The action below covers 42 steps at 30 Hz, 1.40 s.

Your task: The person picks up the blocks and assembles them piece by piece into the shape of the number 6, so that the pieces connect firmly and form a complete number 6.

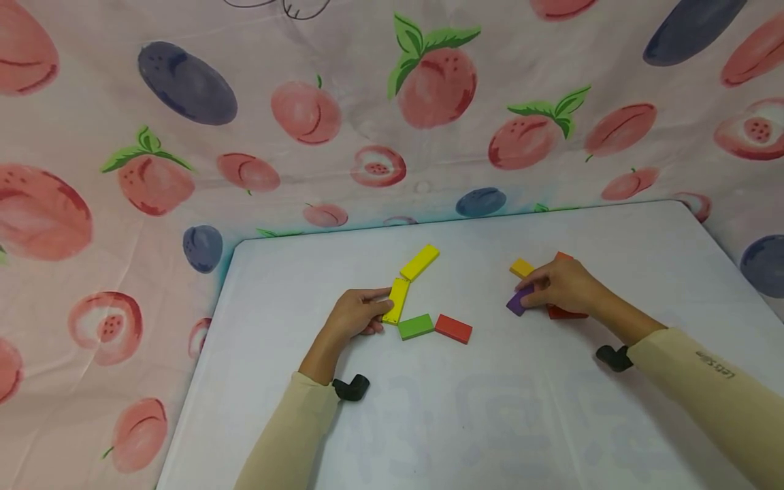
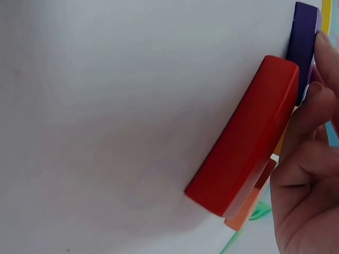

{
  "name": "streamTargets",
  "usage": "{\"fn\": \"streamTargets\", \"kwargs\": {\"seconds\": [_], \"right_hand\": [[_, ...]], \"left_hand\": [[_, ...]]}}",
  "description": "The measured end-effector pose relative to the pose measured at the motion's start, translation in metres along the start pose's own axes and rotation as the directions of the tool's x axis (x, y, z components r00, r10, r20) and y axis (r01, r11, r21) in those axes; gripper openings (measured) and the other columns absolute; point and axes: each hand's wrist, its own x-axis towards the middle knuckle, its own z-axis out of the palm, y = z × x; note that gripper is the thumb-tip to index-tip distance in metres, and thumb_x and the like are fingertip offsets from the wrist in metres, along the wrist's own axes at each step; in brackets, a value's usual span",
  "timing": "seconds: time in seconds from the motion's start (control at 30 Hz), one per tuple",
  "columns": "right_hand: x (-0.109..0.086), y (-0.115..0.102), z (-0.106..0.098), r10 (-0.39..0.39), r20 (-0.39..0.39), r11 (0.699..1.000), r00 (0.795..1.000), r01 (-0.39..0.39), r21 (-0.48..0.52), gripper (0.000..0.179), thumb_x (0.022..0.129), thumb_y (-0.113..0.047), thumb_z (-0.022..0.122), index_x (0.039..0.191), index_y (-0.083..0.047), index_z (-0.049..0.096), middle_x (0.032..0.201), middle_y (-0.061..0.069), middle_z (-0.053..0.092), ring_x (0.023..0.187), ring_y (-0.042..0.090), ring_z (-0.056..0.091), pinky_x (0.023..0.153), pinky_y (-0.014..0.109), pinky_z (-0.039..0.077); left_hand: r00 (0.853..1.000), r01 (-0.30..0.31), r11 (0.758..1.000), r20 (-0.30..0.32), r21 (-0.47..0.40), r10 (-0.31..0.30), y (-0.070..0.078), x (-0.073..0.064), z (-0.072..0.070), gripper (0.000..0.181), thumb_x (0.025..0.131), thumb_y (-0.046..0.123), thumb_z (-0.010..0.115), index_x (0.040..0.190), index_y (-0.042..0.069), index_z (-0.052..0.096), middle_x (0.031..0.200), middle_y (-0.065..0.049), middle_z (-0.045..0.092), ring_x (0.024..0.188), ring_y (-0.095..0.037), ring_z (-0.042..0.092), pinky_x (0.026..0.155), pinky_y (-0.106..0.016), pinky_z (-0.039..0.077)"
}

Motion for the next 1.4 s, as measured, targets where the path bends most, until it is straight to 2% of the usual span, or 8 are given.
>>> {"fn": "streamTargets", "kwargs": {"seconds": [0.17,0.27,0.4,0.63,0.97,1.13,1.27,1.4], "right_hand": [[-0.003,-0.006,0.004,0.0,0.006,1.0,1.0,0.0,0.029,0.021,0.079,-0.034,0.088,0.095,-0.021,0.082,0.071,-0.004,0.062,0.078,0.017,0.054,0.066,0.028,0.039],[-0.005,-0.011,0.006,0.012,0.021,0.999,1.0,-0.013,0.051,0.015,0.078,-0.032,0.089,0.086,-0.022,0.08,0.067,-0.004,0.061,0.075,0.018,0.054,0.061,0.026,0.04],[-0.007,-0.014,0.01,0.037,0.047,0.997,0.998,-0.04,0.06,0.016,0.078,-0.033,0.089,0.081,-0.022,0.079,0.065,-0.004,0.062,0.072,0.017,0.054,0.056,0.025,0.04],[-0.01,-0.018,0.016,0.048,0.068,0.997,0.997,-0.051,0.054,0.019,0.078,-0.037,0.089,0.077,-0.021,0.078,0.067,-0.005,0.065,0.082,0.019,0.052,0.064,0.028,0.039],[-0.015,-0.024,0.021,0.041,0.071,0.998,0.997,-0.044,0.038,0.02,0.081,-0.039,0.086,0.084,-0.02,0.08,0.068,-0.004,0.066,0.077,0.018,0.054,0.064,0.028,0.041],[-0.02,-0.022,0.022,-0.016,0.025,1.0,1.0,0.015,0.026,0.022,0.085,-0.041,0.082,0.091,-0.019,0.082,0.076,-0.007,0.069,0.078,0.015,0.054,0.063,0.025,0.042],[-0.024,-0.018,0.021,-0.067,-0.022,0.998,0.998,0.067,0.012,0.018,0.086,-0.036,0.082,0.096,-0.021,0.083,0.09,-0.008,0.074,0.085,0.014,0.06,0.07,0.024,0.047],[-0.028,-0.015,0.022,-0.096,0.005,0.995,0.995,0.096,0.026,0.02,0.087,-0.031,0.082,0.105,-0.022,0.083,0.096,-0.009,0.075,0.092,0.012,0.065,0.076,0.023,0.05]], "left_hand": [[1.0,-0.002,1.0,-0.001,-0.003,0.002,0.0,0.0,0.0,0.04,0.094,0.031,0.075,0.134,0.028,0.07,0.071,-0.004,0.063,0.056,-0.013,0.064,0.055,-0.023,0.052],[1.0,0.004,1.0,-0.004,0.0,-0.004,-0.001,0.0,0.0,0.04,0.093,0.032,0.075,0.133,0.028,0.07,0.071,-0.004,0.063,0.056,-0.013,0.064,0.055,-0.023,0.052],[1.0,0.003,1.0,-0.005,-0.001,-0.003,0.0,0.0,0.0,0.04,0.093,0.032,0.075,0.133,0.028,0.07,0.071,-0.005,0.063,0.056,-0.013,0.063,0.055,-0.023,0.052],[1.0,0.002,1.0,-0.006,0.004,-0.002,-0.001,0.0,0.0,0.04,0.093,0.032,0.075,0.133,0.028,0.07,0.071,-0.005,0.064,0.056,-0.013,0.064,0.055,-0.023,0.052],[1.0,0.0,1.0,-0.003,0.003,0.0,-0.001,0.001,0.0,0.04,0.093,0.032,0.075,0.133,0.028,0.07,0.071,-0.005,0.064,0.055,-0.013,0.064,0.054,-0.022,0.052],[1.0,-0.01,1.0,0.004,-0.007,0.01,-0.002,0.0,0.0,0.041,0.094,0.031,0.074,0.134,0.027,0.069,0.071,-0.004,0.063,0.055,-0.013,0.063,0.054,-0.022,0.051],[1.0,-0.001,1.0,0.005,-0.011,0.001,-0.001,0.0,0.0,0.041,0.093,0.031,0.075,0.134,0.028,0.07,0.071,-0.005,0.063,0.055,-0.014,0.063,0.054,-0.022,0.051],[1.0,0.004,1.0,0.004,0.003,-0.004,-0.001,0.0,0.0,0.041,0.094,0.032,0.075,0.134,0.029,0.069,0.071,-0.005,0.064,0.055,-0.014,0.064,0.054,-0.022,0.052]]}}
